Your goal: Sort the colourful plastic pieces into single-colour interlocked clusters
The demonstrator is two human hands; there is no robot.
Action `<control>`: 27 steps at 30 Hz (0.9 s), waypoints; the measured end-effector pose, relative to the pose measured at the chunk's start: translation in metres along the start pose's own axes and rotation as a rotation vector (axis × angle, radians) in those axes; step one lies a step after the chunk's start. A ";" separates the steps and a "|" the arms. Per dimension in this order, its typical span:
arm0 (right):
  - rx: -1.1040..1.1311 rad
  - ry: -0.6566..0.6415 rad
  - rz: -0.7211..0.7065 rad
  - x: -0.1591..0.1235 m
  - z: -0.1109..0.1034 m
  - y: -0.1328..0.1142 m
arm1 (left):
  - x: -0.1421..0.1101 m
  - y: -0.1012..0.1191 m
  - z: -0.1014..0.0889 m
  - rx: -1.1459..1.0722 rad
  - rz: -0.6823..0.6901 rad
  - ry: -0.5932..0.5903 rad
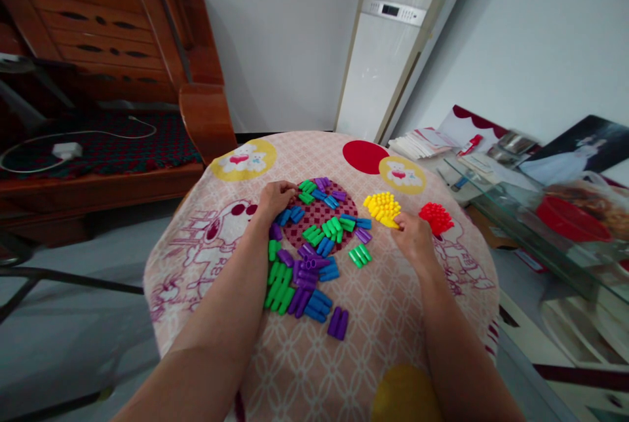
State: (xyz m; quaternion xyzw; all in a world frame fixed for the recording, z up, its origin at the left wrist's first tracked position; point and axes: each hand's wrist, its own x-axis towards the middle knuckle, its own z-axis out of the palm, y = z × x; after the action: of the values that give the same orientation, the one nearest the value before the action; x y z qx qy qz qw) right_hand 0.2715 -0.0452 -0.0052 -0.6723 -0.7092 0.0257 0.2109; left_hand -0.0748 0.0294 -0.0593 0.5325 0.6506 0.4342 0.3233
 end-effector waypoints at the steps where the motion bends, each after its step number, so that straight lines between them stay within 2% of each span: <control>1: -0.130 0.000 0.014 0.000 -0.002 0.000 | 0.000 0.000 0.000 0.007 0.002 0.001; 4: -0.357 -0.049 0.023 -0.002 -0.003 -0.004 | 0.000 0.000 -0.001 0.028 0.020 0.007; 8: -0.429 -0.090 -0.019 -0.004 0.004 -0.009 | -0.002 0.002 -0.002 0.020 0.016 -0.003; 13: -0.386 -0.104 -0.053 -0.003 0.014 -0.012 | -0.003 0.004 -0.002 0.024 0.008 -0.004; 21: -0.329 -0.042 -0.047 0.001 0.016 -0.006 | -0.004 0.007 -0.001 0.014 -0.002 -0.001; 27: -0.195 0.094 -0.080 0.006 0.025 0.002 | -0.005 0.008 -0.002 0.048 -0.005 -0.001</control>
State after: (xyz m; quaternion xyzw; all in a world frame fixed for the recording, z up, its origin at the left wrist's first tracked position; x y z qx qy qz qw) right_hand 0.2654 -0.0335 -0.0267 -0.6612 -0.7239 -0.0835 0.1782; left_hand -0.0718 0.0245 -0.0510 0.5388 0.6620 0.4172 0.3120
